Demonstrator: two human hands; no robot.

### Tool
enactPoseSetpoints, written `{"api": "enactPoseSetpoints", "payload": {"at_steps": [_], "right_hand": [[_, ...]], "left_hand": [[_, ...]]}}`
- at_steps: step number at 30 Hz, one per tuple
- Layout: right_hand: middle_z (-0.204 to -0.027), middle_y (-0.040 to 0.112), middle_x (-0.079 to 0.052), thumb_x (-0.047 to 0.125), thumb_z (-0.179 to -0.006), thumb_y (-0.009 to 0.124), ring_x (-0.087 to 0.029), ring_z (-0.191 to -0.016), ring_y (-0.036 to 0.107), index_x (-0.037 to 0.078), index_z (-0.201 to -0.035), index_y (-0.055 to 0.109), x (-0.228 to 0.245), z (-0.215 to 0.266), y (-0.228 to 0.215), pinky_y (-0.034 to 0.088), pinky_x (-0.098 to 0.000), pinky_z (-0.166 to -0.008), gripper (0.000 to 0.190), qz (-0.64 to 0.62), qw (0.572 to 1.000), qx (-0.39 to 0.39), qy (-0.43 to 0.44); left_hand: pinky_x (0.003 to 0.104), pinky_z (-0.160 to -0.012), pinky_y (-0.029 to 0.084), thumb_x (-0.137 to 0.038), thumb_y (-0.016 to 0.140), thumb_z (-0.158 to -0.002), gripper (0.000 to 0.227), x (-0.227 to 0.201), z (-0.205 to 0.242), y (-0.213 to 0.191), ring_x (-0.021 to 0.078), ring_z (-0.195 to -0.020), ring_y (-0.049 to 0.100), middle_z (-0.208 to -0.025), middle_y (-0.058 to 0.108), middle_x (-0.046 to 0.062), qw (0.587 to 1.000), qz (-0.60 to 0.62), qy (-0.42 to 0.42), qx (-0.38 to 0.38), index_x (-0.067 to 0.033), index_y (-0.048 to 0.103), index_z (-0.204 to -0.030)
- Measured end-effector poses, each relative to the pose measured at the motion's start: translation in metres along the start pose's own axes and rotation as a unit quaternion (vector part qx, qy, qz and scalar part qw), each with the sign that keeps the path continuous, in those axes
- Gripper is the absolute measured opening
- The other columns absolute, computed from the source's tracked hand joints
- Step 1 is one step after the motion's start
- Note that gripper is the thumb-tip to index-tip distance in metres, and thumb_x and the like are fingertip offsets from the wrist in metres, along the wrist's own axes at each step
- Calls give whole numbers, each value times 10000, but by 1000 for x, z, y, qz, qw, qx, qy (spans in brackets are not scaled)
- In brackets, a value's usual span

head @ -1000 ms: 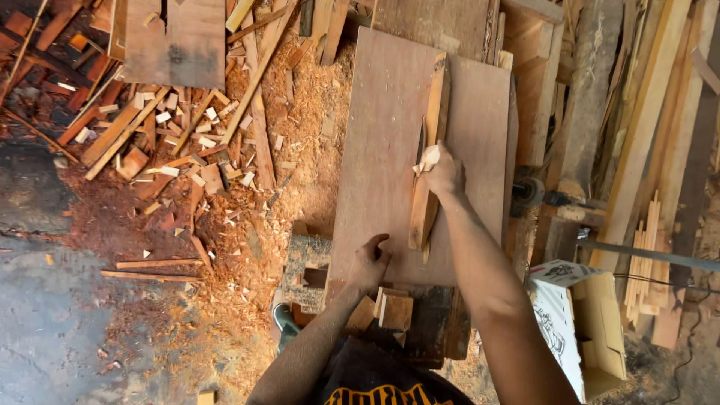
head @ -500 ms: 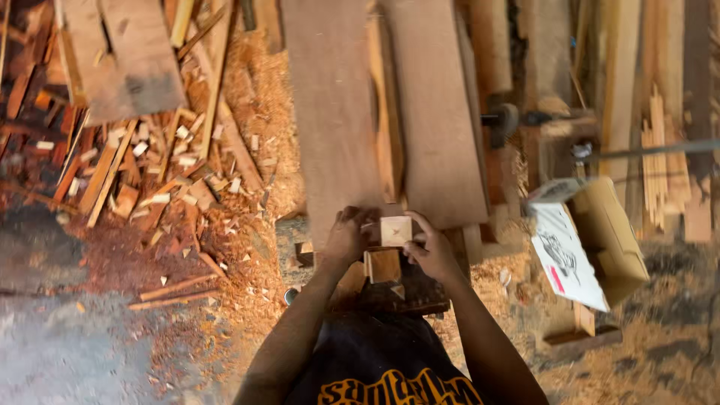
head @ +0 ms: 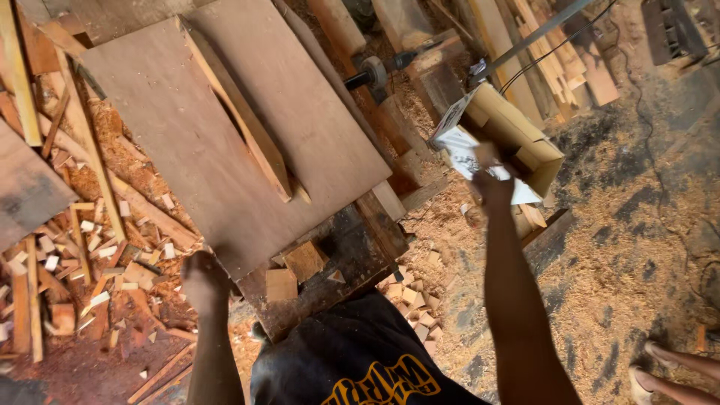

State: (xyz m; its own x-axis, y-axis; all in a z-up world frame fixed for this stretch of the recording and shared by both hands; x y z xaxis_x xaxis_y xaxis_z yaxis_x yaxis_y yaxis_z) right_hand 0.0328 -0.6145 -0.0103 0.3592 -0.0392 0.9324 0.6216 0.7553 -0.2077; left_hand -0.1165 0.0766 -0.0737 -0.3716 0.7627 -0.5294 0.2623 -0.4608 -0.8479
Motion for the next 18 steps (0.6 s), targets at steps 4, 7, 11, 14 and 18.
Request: {"api": "enactPoseSetpoints", "payload": {"at_steps": [4,7,11,14,18], "right_hand": [[-927,688,-140,27,-961,724,-225,-718,672,93,-1329,489,5,-7,-12,582,-330,-581,441,-64,997,-39,26],[-877,690,-98,-10,-968,708,-182,-694,645,49,-1248,642,-1,62,40,544,-308,-583,294,40,992,70,-96],[-968,695,-98,108,-873,803,-184,-760,698,73,-1259,701,-22,221,156,658,-332,-684,401,221,834,435,-257],[-1546,378,-298,230,-589,1001,-473,-1370,422,-47,-1538,394,-2,307,206,379,-588,-1079,1160,342,652,581,-348],[-1627,290,-211,186,-620,983,-392,-1459,325,195,-1515,467,23,342,239,373,-494,-1160,1033,451,628,570,-277]], "left_hand": [[450,-691,565,-98,783,-904,234,36,33,-24,335,-843,677,-1032,694,202,990,-2,-120,-79,-25,705,-1112],[399,-747,574,-201,792,-915,375,7,62,-14,274,-896,717,-1058,729,145,981,163,-102,-20,-15,674,-1219],[478,-990,517,-182,886,-714,611,-58,81,-24,363,-1152,614,-1205,674,181,984,137,27,111,-42,674,-1270],[484,-1019,495,-146,873,-657,748,-87,83,-37,380,-1215,556,-1284,610,222,974,150,43,167,-30,629,-1354],[488,-995,513,-194,844,-775,586,-98,84,-45,389,-1182,597,-1235,658,215,980,147,56,121,-44,651,-1308]]}}
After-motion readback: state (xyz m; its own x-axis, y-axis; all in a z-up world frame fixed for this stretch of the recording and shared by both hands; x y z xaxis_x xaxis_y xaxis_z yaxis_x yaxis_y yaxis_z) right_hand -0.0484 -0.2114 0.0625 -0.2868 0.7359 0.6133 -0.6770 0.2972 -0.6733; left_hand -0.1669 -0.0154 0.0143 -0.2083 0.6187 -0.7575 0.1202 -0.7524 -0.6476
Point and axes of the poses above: each hand's wrist, its own z-axis away from the middle knuckle, its own y-axis out of the palm, x = y × z, the point moved 2 cm from there along -z, towards the middle knuckle
